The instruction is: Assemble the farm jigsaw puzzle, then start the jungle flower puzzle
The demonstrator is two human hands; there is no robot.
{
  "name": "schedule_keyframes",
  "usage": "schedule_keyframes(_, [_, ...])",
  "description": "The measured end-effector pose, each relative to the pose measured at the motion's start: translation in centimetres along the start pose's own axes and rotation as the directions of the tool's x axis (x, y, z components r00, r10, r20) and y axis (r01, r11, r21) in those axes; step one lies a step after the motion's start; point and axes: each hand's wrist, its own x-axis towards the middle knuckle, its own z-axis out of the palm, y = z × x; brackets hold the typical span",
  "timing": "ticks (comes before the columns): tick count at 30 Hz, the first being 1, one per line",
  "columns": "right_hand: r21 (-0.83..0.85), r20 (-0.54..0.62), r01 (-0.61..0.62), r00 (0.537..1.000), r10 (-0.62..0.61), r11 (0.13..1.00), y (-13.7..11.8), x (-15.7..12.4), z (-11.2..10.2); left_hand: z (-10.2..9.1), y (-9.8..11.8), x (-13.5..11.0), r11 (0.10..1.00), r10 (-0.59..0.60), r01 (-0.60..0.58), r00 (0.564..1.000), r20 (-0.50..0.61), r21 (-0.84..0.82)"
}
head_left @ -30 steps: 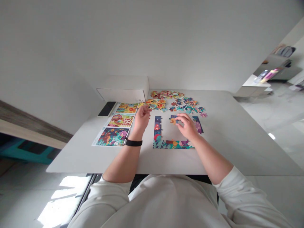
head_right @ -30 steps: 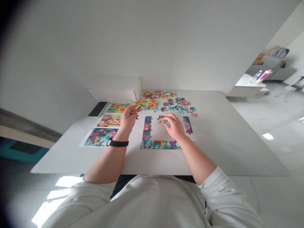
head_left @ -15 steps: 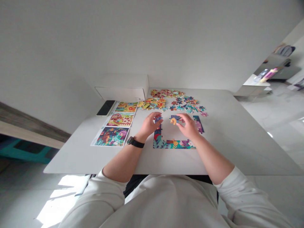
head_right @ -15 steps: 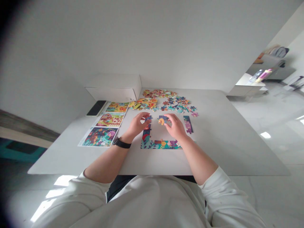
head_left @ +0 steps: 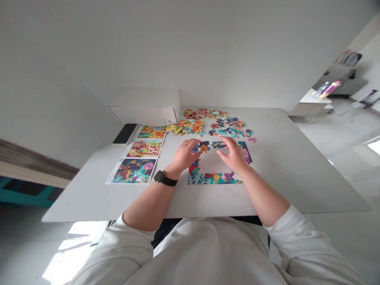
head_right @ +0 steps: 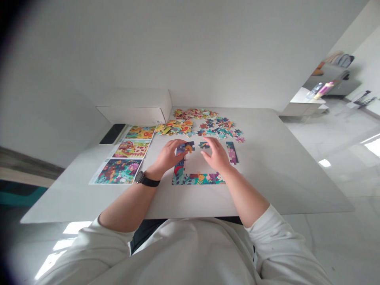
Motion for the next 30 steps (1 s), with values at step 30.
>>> schedule_keyframes(30, [-0.451,0.180,-0.184,0.940,0.290,0.873,2.6,0.1,0.1,3.0,-1.4,5.7,0.971,-0.003,-0.056,0.969,0.247,0.231])
